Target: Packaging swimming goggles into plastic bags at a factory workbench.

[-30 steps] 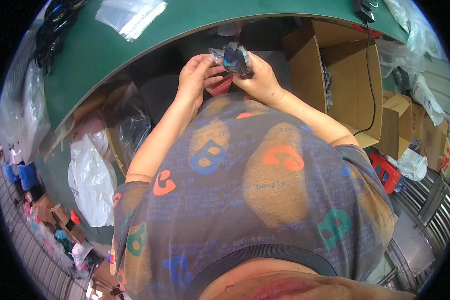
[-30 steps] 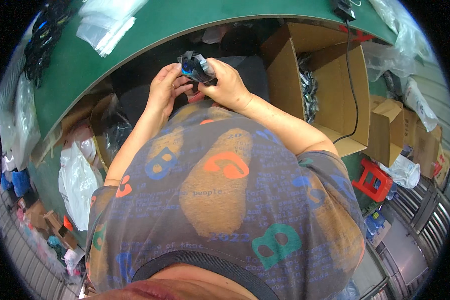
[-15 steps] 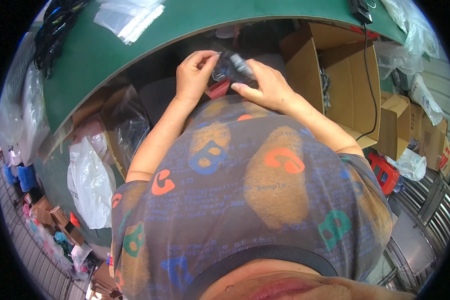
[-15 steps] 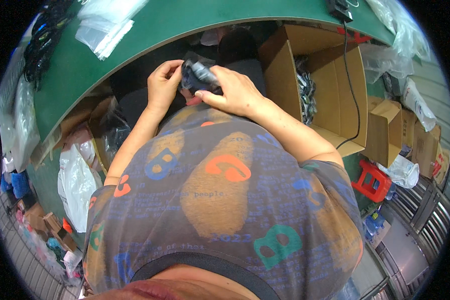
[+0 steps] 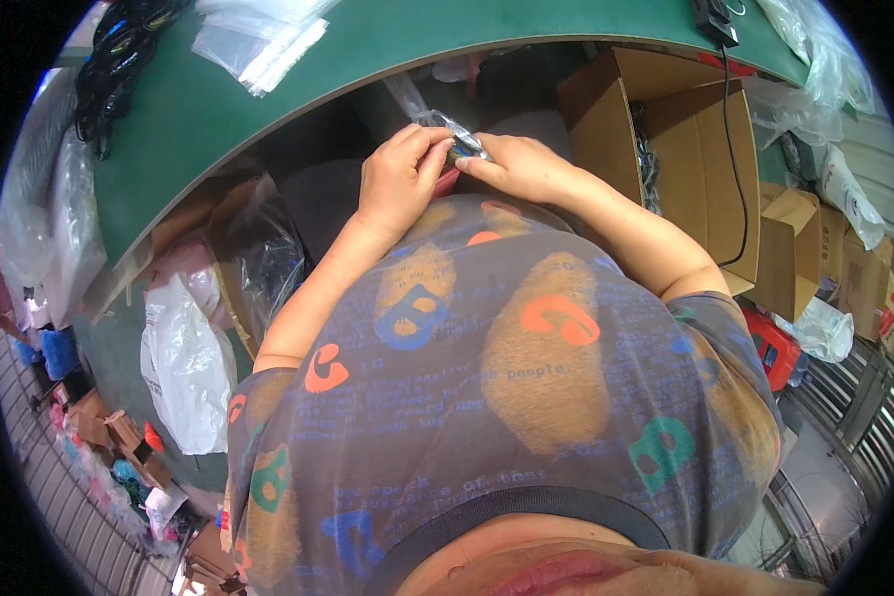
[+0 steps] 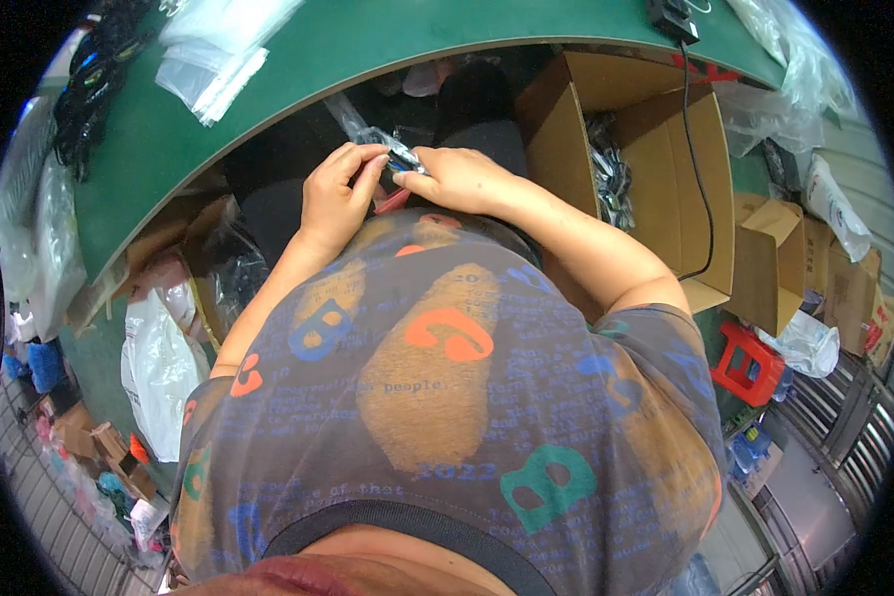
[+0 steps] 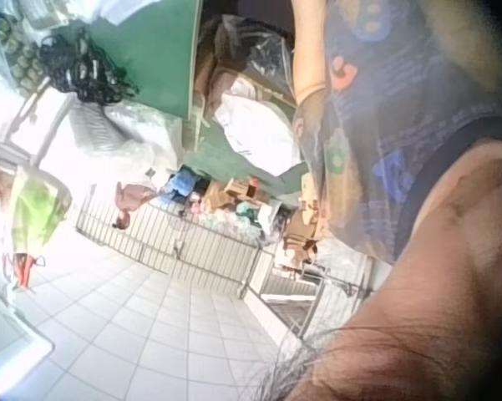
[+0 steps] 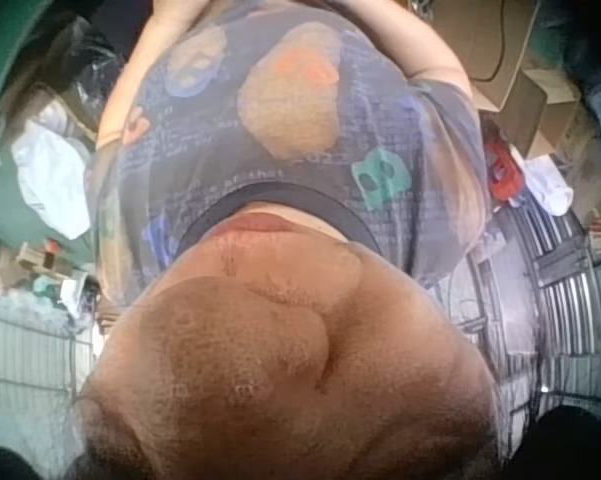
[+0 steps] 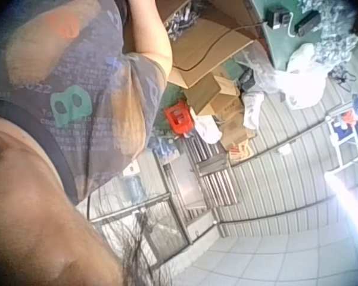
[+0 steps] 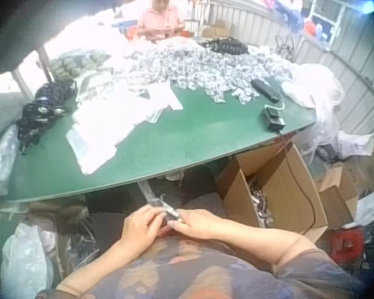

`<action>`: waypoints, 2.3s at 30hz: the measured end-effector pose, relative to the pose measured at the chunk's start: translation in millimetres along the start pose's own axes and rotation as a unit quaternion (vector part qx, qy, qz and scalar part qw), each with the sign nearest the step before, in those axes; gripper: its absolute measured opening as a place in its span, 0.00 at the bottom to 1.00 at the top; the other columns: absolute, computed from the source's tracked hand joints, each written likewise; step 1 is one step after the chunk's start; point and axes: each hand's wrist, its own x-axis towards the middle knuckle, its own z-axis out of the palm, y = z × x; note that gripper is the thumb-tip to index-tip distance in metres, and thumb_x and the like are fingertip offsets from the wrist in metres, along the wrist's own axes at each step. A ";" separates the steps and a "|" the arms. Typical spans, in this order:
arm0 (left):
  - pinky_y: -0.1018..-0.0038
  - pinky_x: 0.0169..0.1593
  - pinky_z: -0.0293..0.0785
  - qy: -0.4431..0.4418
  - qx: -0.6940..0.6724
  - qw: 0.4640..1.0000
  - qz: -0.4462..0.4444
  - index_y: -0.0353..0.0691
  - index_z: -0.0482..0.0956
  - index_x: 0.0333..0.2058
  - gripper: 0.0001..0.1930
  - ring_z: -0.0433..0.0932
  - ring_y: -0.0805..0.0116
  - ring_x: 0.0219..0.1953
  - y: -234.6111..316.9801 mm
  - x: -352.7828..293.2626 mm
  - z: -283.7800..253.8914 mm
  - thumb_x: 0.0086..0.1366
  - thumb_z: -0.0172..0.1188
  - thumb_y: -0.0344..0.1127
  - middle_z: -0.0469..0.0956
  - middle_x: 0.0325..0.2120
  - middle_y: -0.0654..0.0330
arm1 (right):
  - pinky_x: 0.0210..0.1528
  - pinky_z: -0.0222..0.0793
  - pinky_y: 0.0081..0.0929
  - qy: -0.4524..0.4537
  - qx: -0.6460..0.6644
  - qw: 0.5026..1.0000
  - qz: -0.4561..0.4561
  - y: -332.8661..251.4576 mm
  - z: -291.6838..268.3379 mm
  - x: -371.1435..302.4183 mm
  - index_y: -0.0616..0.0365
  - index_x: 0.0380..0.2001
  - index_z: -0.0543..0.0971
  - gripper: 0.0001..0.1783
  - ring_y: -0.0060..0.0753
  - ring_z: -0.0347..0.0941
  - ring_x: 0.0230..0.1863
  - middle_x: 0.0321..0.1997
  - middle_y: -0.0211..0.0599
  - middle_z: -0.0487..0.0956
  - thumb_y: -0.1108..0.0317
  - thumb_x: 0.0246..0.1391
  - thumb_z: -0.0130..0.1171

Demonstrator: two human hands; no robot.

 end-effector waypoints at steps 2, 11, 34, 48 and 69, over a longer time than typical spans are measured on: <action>0.68 0.39 0.78 0.000 0.035 0.998 0.044 0.39 0.83 0.38 0.05 0.83 0.54 0.36 -3.6 3.2 -1.0 0.65 0.63 0.32 0.82 0.32 0.55 | 0.40 0.73 0.36 0.029 0.267 0.963 -0.013 25.4 30.6 17.4 0.61 0.43 0.79 0.24 0.40 0.79 0.37 0.35 0.44 0.81 0.47 0.67 0.51; 0.71 0.41 0.76 0.048 -0.079 0.996 0.017 0.36 0.81 0.39 0.04 0.81 0.63 0.37 -28.5 -13.3 17.0 0.67 0.62 0.27 0.80 0.35 0.56 | 0.30 0.69 0.30 -0.162 0.837 0.515 -0.091 21.9 49.4 18.7 0.58 0.49 0.73 0.24 0.31 0.72 0.29 0.34 0.33 0.75 0.47 0.68 0.47; 0.63 0.57 0.77 -0.065 -0.569 0.757 -0.314 0.35 0.76 0.51 0.19 0.82 0.63 0.48 -70.8 2.1 22.1 0.69 0.65 0.42 0.83 0.46 0.54 | 0.57 0.70 0.25 -0.077 0.504 0.858 0.058 24.9 40.0 9.5 0.64 0.62 0.73 0.35 0.23 0.75 0.50 0.51 0.34 0.80 0.59 0.56 0.72; 0.62 0.57 0.76 -0.138 -0.628 0.633 -0.432 0.38 0.75 0.54 0.23 0.79 0.61 0.52 -100.0 -1.4 36.5 0.73 0.58 0.53 0.80 0.50 0.52 | 0.40 0.72 0.18 -0.039 0.556 0.827 0.074 37.6 59.5 22.6 0.54 0.69 0.63 0.37 0.24 0.79 0.52 0.52 0.31 0.81 0.66 0.60 0.68; 0.72 0.43 0.77 -0.040 -0.130 0.977 -0.163 0.37 0.81 0.41 0.08 0.82 0.68 0.37 -92.7 -14.0 45.0 0.65 0.62 0.32 0.82 0.35 0.57 | 0.43 0.85 0.31 0.049 0.624 0.773 0.106 47.9 73.0 33.5 0.59 0.57 0.71 0.21 0.33 0.82 0.49 0.50 0.39 0.80 0.61 0.66 0.61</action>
